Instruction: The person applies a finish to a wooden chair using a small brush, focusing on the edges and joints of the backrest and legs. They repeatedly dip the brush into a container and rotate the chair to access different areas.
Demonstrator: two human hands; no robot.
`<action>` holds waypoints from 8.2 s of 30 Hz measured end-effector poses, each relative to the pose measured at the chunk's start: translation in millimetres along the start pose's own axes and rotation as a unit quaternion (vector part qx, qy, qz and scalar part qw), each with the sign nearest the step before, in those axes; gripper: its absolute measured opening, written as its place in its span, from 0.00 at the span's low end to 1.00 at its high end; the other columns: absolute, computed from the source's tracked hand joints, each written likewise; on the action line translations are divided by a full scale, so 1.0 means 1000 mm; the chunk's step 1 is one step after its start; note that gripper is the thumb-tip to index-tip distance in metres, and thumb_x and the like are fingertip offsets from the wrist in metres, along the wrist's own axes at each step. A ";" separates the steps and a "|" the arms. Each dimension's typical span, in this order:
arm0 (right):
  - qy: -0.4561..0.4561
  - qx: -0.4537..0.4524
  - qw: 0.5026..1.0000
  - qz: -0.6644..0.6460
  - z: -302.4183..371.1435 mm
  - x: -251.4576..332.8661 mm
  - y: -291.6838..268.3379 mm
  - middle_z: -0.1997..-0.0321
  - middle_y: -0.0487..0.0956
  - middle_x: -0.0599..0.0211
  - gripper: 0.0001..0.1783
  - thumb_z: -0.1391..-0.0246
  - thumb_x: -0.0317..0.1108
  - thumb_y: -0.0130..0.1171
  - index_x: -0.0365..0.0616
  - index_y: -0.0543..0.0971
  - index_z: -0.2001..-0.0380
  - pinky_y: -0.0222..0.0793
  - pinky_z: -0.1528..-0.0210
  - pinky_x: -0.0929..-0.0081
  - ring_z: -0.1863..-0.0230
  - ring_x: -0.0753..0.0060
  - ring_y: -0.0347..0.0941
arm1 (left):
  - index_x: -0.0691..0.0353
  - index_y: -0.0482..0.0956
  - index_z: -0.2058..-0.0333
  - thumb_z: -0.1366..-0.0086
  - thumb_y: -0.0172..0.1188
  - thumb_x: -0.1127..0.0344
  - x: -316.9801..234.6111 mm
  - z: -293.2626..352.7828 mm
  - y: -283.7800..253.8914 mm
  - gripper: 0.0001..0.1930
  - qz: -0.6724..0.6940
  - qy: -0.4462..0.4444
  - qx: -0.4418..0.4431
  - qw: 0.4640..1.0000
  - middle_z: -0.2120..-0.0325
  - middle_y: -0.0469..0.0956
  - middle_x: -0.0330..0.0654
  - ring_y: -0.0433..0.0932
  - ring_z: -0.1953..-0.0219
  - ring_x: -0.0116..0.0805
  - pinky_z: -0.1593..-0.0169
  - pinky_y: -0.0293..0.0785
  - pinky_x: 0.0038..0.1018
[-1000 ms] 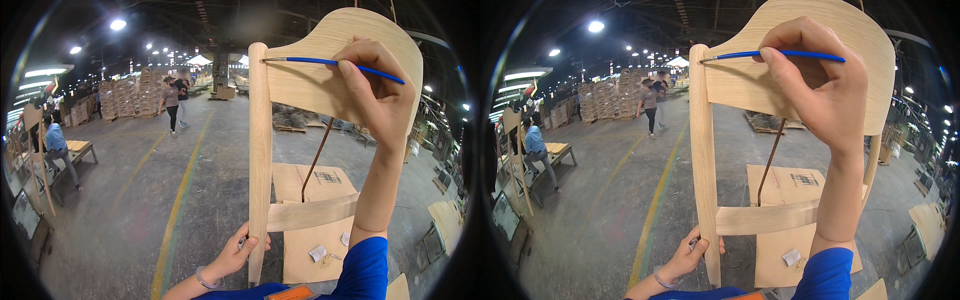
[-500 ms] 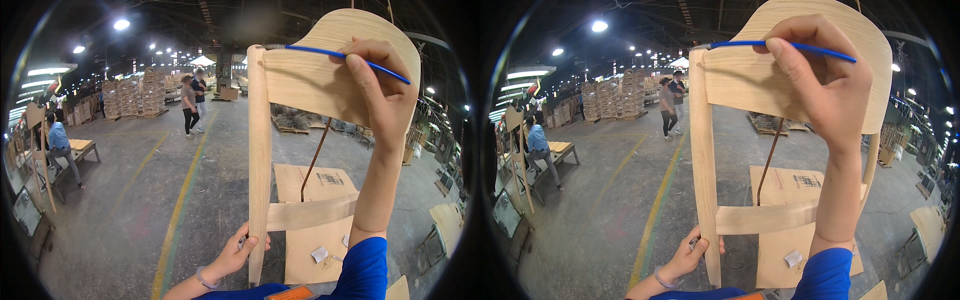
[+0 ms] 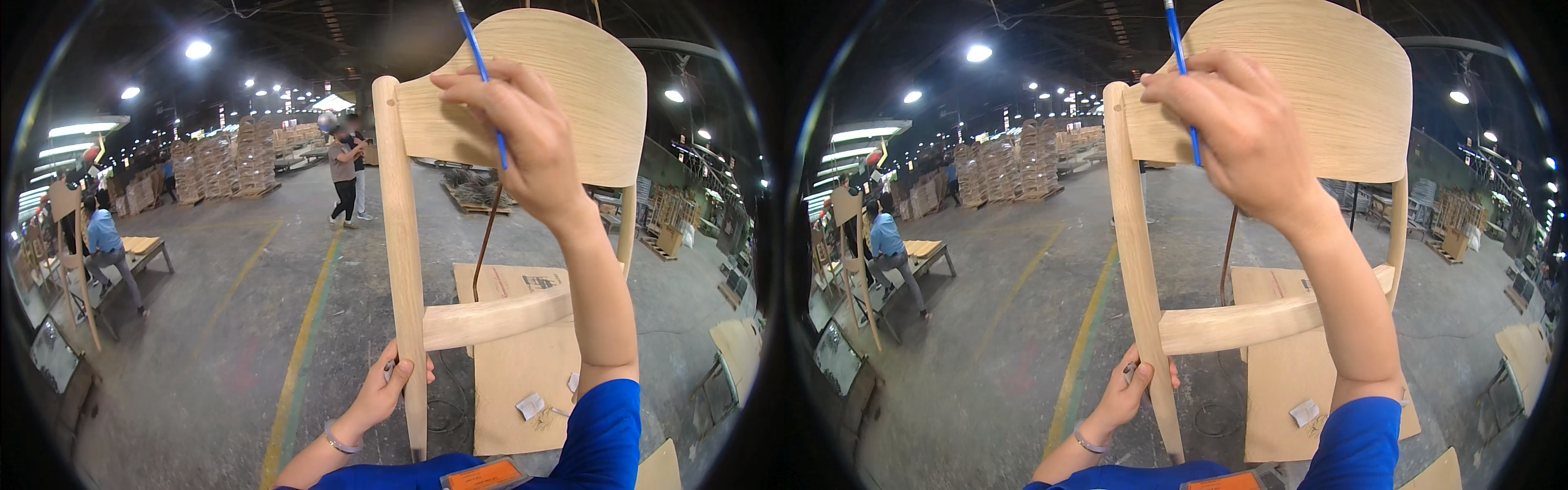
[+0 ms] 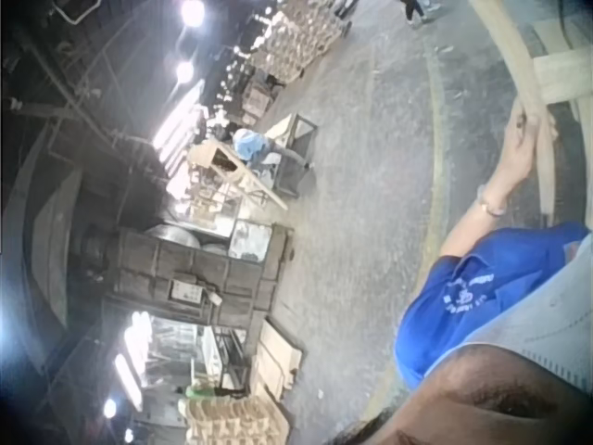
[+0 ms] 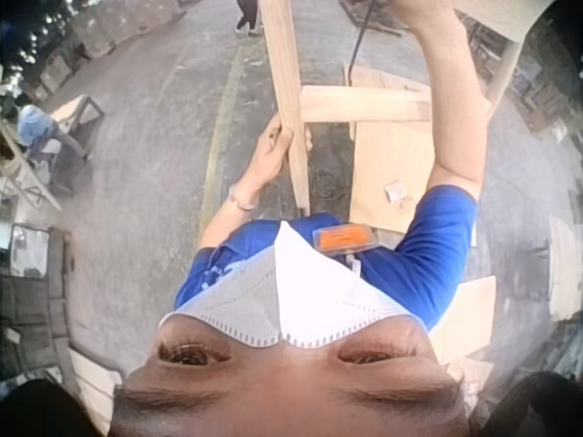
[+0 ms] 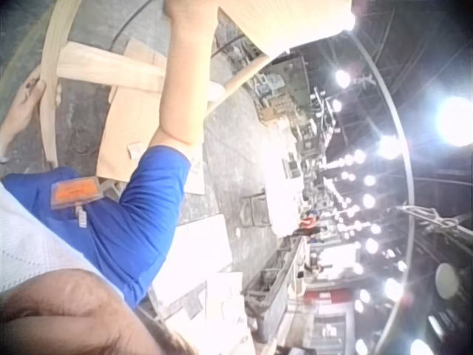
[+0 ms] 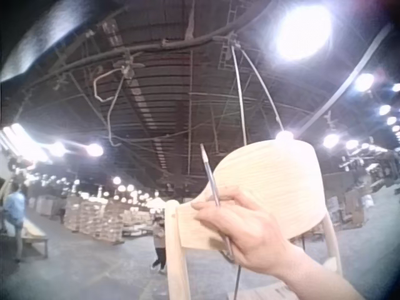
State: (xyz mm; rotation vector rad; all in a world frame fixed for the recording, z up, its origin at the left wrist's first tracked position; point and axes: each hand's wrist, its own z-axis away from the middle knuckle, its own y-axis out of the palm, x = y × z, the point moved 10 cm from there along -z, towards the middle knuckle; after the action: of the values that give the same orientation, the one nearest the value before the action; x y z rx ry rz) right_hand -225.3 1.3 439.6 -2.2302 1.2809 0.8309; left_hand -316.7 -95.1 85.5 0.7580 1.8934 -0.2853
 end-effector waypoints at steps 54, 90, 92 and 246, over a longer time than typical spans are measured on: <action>0.309 -0.234 0.852 0.351 0.244 0.111 -0.235 0.43 0.79 0.53 0.23 0.18 0.36 0.48 0.24 0.82 0.42 0.70 0.53 0.69 0.54 0.69 0.75 | 0.70 0.73 0.36 0.16 0.47 0.42 -0.038 0.031 -0.052 0.33 -0.160 0.019 -0.127 0.979 0.53 0.87 0.49 0.88 0.52 0.40 0.47 0.85 0.36; 0.613 0.753 0.142 -0.190 0.867 0.540 -0.226 0.53 0.89 0.49 0.28 0.45 0.60 0.66 0.52 0.91 0.52 0.81 0.43 0.47 0.48 0.40 0.87 | 0.70 0.79 0.41 0.26 0.62 0.53 0.412 0.455 -0.121 0.26 -0.413 -0.600 0.014 0.685 0.48 0.85 0.62 0.84 0.42 0.60 0.43 0.80 0.43; 0.586 0.764 0.194 -0.184 0.850 0.512 -0.199 0.54 0.89 0.48 0.28 0.45 0.60 0.66 0.52 0.91 0.52 0.81 0.44 0.47 0.49 0.40 0.87 | 0.70 0.79 0.41 0.26 0.62 0.52 0.415 0.440 -0.125 0.27 -0.419 -0.582 -0.035 0.696 0.48 0.85 0.63 0.84 0.41 0.61 0.42 0.79 0.44; 0.456 0.145 0.711 -0.515 0.266 0.261 0.213 0.71 0.79 0.65 0.20 0.54 0.37 0.80 0.40 0.82 0.62 0.60 0.76 0.73 0.77 0.76 0.66 | 0.63 0.76 0.62 0.25 0.67 0.63 -0.240 0.005 -0.205 0.12 -0.444 0.359 -0.461 0.679 0.71 0.75 0.34 0.71 0.68 0.24 0.63 0.71 0.27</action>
State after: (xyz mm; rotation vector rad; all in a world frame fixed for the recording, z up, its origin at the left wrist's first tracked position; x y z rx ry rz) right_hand -384.4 -93.5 52.1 -2.5406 0.1581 -0.9240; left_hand -375.4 -346.3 267.8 -0.9460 2.6140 0.4776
